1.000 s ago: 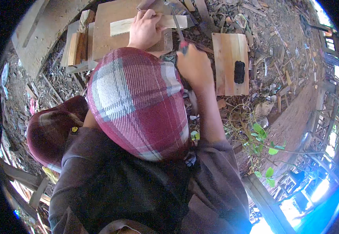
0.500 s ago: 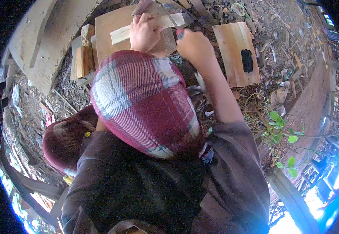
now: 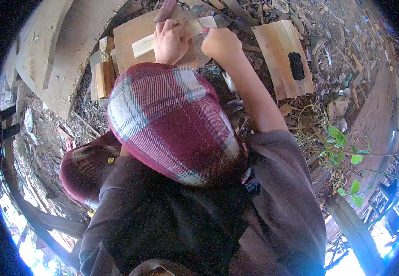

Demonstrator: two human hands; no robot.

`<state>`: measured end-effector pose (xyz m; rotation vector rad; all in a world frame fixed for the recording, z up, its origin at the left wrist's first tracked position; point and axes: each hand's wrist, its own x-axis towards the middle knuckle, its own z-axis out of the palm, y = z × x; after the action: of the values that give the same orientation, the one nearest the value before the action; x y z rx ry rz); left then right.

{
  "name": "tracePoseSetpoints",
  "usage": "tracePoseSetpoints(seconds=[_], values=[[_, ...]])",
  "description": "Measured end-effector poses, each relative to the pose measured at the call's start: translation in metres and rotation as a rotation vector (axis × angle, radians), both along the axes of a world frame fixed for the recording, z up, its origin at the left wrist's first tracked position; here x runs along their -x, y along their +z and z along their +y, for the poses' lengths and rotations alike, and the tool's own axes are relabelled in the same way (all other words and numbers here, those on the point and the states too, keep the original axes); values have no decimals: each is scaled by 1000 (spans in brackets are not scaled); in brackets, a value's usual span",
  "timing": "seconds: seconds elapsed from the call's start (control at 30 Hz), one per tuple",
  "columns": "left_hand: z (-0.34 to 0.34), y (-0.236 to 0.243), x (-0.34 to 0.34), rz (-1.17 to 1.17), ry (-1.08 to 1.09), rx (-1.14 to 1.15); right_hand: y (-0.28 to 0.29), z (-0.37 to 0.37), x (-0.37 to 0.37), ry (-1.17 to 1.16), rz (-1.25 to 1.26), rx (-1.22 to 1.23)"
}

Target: Sawing a small piece of wood using a hand saw on a wooden block.

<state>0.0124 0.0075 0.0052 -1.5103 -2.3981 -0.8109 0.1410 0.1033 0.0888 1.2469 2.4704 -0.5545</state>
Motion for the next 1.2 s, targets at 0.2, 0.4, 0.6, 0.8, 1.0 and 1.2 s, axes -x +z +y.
tracePoseSetpoints(seconds=[0.2, 0.4, 0.6, 0.8, 1.0, 1.2], values=[[-13, -1, 11, -34, 35, -54, 56, -53, -66, -18, 39, 36], [-16, -1, 12, -25, 15, -63, 21, -33, -24, -56, 81, 26], [-4, 6, 2, -67, -38, -29, -5, 0, 11, -28, 29, -53], [-14, 11, 6, -93, 18, -62, 46, -53, -45, -32, 108, 63], [-6, 5, 5, -49, 4, -54, 52, -38, -25, 72, 51, 104], [-12, 5, 13, -54, 21, -6, 47, -27, -31, 31, 12, 106]])
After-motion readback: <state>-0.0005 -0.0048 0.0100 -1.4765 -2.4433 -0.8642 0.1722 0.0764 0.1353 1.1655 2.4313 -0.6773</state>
